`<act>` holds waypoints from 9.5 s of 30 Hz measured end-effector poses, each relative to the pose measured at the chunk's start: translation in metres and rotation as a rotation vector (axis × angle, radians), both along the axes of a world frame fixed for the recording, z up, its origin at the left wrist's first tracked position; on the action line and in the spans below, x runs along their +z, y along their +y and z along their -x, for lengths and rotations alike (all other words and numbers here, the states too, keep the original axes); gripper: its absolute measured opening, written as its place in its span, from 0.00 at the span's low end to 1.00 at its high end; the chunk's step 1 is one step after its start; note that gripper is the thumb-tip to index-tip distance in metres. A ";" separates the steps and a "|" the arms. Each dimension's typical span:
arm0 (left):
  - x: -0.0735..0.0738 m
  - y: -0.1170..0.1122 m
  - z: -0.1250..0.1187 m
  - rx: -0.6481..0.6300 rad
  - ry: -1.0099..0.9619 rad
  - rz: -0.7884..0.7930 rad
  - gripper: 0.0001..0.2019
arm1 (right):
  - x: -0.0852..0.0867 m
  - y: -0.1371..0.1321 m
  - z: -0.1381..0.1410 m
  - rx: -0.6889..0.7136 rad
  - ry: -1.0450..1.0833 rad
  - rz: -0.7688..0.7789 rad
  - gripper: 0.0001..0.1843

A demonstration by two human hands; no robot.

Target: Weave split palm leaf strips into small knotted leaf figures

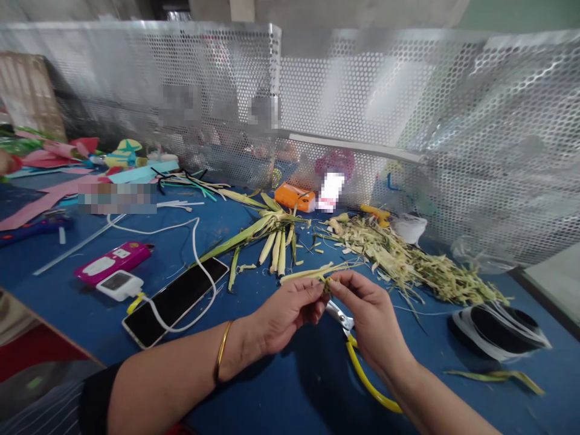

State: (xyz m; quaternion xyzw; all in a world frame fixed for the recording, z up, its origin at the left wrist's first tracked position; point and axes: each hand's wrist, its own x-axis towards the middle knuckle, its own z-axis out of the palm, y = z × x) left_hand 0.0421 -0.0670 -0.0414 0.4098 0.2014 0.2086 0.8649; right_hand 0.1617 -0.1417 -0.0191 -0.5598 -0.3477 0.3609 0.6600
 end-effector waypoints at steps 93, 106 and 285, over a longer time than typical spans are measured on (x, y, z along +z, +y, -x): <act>0.016 0.012 0.003 0.196 0.143 -0.201 0.09 | -0.003 0.003 -0.018 -0.042 -0.349 0.032 0.11; 0.018 0.010 0.003 0.213 0.202 -0.281 0.06 | -0.004 -0.003 -0.018 -0.087 -0.813 0.019 0.10; 0.008 -0.014 0.003 -0.112 0.303 -0.751 0.09 | -0.015 -0.067 -0.012 0.084 0.050 0.260 0.32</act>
